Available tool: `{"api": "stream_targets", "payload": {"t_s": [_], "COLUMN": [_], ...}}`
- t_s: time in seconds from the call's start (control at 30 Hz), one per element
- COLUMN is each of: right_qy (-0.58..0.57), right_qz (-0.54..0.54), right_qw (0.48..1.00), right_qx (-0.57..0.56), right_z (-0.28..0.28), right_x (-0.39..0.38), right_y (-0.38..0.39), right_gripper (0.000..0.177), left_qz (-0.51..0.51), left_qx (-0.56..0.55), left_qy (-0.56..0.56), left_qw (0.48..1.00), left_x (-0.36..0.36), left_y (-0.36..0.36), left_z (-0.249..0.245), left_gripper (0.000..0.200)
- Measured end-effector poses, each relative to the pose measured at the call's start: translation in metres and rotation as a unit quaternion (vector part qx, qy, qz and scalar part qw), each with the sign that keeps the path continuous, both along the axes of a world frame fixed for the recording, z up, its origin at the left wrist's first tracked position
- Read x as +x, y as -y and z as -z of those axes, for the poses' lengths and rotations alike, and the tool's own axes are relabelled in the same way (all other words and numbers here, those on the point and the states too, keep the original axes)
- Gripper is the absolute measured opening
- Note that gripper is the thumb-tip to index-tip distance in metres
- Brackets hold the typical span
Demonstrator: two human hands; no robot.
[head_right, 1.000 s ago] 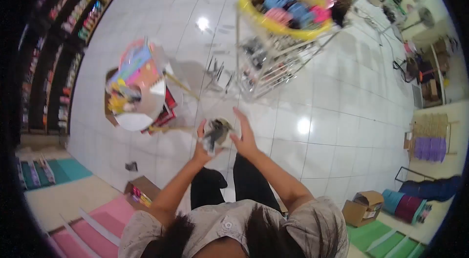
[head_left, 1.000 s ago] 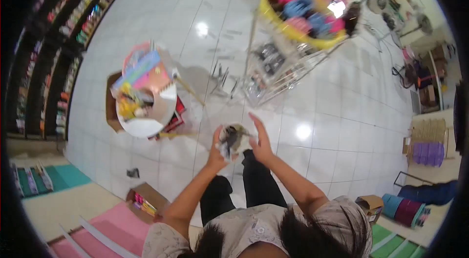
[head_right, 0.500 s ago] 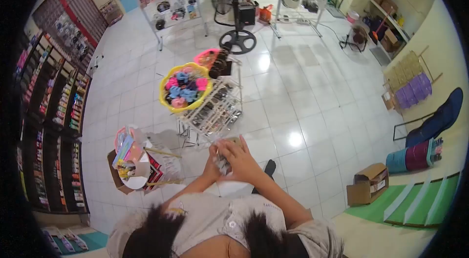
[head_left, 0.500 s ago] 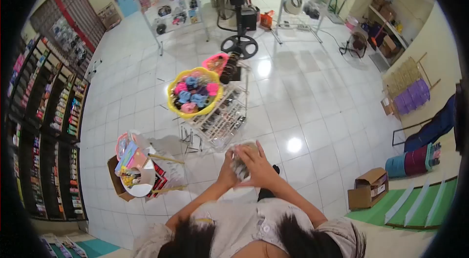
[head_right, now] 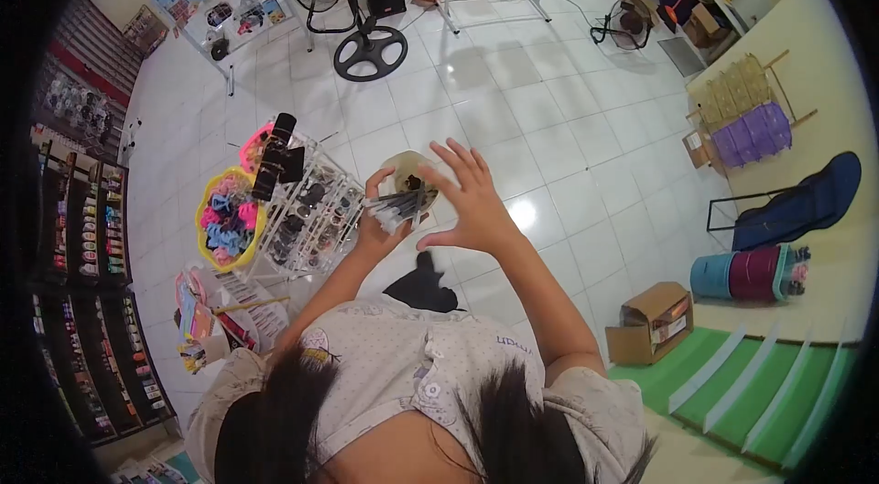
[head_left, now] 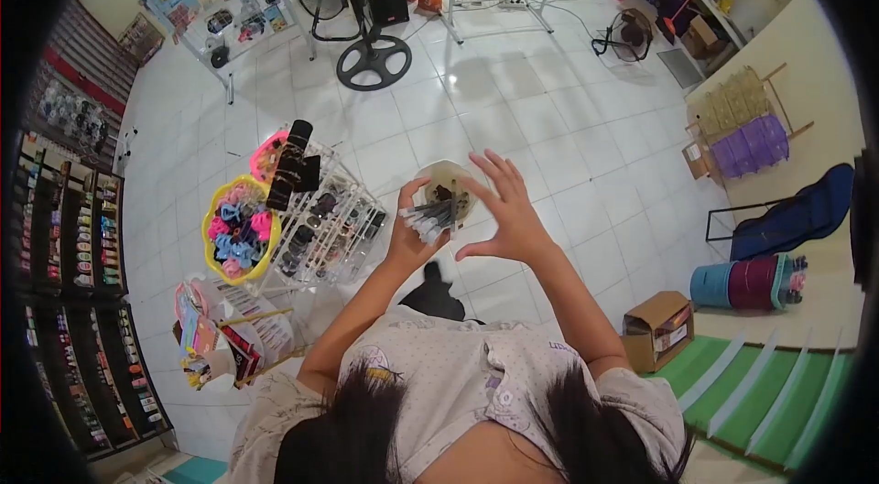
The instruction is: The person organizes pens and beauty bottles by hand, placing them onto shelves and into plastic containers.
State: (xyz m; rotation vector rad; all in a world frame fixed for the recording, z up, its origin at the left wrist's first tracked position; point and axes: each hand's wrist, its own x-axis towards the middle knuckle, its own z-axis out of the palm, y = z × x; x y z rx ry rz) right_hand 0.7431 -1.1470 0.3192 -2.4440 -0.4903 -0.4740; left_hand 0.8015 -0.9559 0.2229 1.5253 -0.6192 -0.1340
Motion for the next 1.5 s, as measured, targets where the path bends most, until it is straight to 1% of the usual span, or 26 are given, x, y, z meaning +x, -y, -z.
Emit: {"api": "stream_targets", "payload": {"t_s": [0.07, 0.1, 0.13, 0.17, 0.2, 0.23, 0.27, 0.37, 0.43, 0.47, 0.53, 0.57, 0.6, 0.63, 0.73, 0.77, 0.87, 0.9, 0.93, 1.0, 1.07, 1.13, 1.27, 1.3, 1.43, 1.5], "right_qy": [-0.012, -0.025, -0.023, -0.016, -0.01, 0.027, 0.023, 0.022, 0.014, 0.013, 0.002, 0.002, 0.008, 0.017, 0.024, 0.023, 0.008, 0.012, 0.026, 0.004, -0.037, -0.066, -0.086, -0.078, -0.147, -0.168], "right_qz": [0.003, -0.012, -0.025, -0.04, -0.056, -0.077, -0.089, -0.11, -0.117, -0.12, -0.129, -0.127, -0.14, -0.154, -0.199, -0.22, -0.307, -0.339, -0.37, -0.445, -0.526, -0.594, -0.681, -0.71, -0.721, -0.725], "right_qw": [0.995, 0.995, 0.994, 0.992, 0.99, 0.988, 0.987, 0.988, 0.992, 0.991, 0.99, 0.991, 0.99, 0.988, 0.979, 0.974, 0.949, 0.938, 0.926, 0.892, 0.846, 0.8, 0.727, 0.699, 0.673, 0.666], "right_qx": [-0.102, -0.093, -0.103, -0.115, -0.127, -0.134, -0.13, -0.103, -0.055, -0.056, -0.055, -0.031, -0.015, 0.004, 0.04, 0.057, 0.068, 0.069, 0.069, 0.082, 0.076, 0.053, 0.0, 0.03, 0.067, 0.059], "right_z": [0.007, 0.011, 0.014, 0.016, 0.019, 0.023, 0.027, 0.025, 0.018, 0.014, 0.008, 0.004, 0.007, 0.015, 0.028, 0.031, 0.047, 0.05, 0.049, 0.038, 0.039, 0.042, 0.06, 0.067, 0.063, 0.06], "right_x": [0.033, 0.054, 0.077, 0.098, 0.12, 0.142, 0.161, 0.229, 0.269, 0.292, 0.331, 0.351, 0.374, 0.395, 0.466, 0.49, 0.555, 0.582, 0.615, 0.659, 0.701, 0.738, 0.794, 0.806, 0.837, 0.852], "right_y": [0.006, 0.01, 0.013, 0.015, 0.017, 0.018, 0.022, 0.042, 0.054, 0.059, 0.064, 0.063, 0.061, 0.059, 0.05, 0.043, 0.023, 0.011, -0.004, -0.029, -0.058, -0.094, -0.172, -0.195, -0.283, -0.319], "right_gripper": [0.1, 0.092, 0.087, 0.083, 0.078, 0.069, 0.065, 0.052, 0.044, 0.043, 0.041, 0.037, 0.033, 0.03, 0.022, 0.022, 0.025, 0.027, 0.029, 0.042, 0.05, 0.05, 0.037, 0.025, 0.019, 0.02], "left_qz": [-0.02, -0.039, 0.024, 0.065, 0.065, 0.044, 0.024, -0.014, 0.03, 0.081, 0.101, 0.068, 0.023, -0.063, -0.131, -0.158, -0.195, -0.266, -0.283, -0.299, -0.362, -0.413, -0.485, -0.498, -0.521, -0.508], "left_qx": [0.042, 0.068, -0.039, -0.148, -0.11, -0.077, -0.044, 0.08, 0.012, -0.111, -0.172, -0.106, 0.048, 0.192, 0.212, 0.164, 0.109, 0.075, 0.077, 0.122, 0.065, 0.057, 0.028, 0.02, -0.013, -0.095], "left_qy": [0.053, 0.08, -0.05, -0.182, -0.126, -0.099, -0.075, 0.065, -0.047, -0.201, -0.265, -0.179, 0.007, 0.187, 0.19, 0.154, 0.074, 0.083, 0.073, 0.114, 0.18, 0.121, 0.013, -0.001, -0.004, 0.001], "left_qw": [0.997, 0.994, 0.998, 0.97, 0.984, 0.991, 0.996, 0.995, 0.998, 0.97, 0.944, 0.976, 0.999, 0.961, 0.95, 0.962, 0.972, 0.957, 0.953, 0.939, 0.912, 0.901, 0.874, 0.867, 0.853, 0.856], "left_x": [0.024, 0.037, 0.05, 0.062, 0.08, 0.096, 0.112, 0.194, 0.237, 0.262, 0.297, 0.311, 0.331, 0.351, 0.397, 0.415, 0.464, 0.481, 0.501, 0.533, 0.554, 0.571, 0.603, 0.61, 0.656, 0.683], "left_y": [0.02, 0.029, 0.042, 0.056, 0.064, 0.071, 0.079, 0.1, 0.113, 0.12, 0.133, 0.139, 0.132, 0.124, 0.112, 0.106, 0.075, 0.071, 0.062, 0.033, 0.013, -0.008, -0.058, -0.072, -0.128, -0.166], "left_z": [0.004, -0.002, -0.006, -0.009, -0.003, 0.007, 0.018, -0.011, -0.016, -0.008, 0.018, 0.033, 0.023, 0.013, 0.006, 0.013, -0.003, 0.013, 0.038, 0.027, 0.011, 0.016, 0.049, 0.055, 0.082, 0.075], "left_gripper": [0.076, 0.074, 0.062, 0.051, 0.043, 0.046, 0.049, 0.043, 0.041, 0.043, 0.047, 0.049, 0.05, 0.05, 0.051, 0.048, 0.043, 0.041, 0.039, 0.052, 0.052, 0.055, 0.062, 0.064, 0.072, 0.076]}}
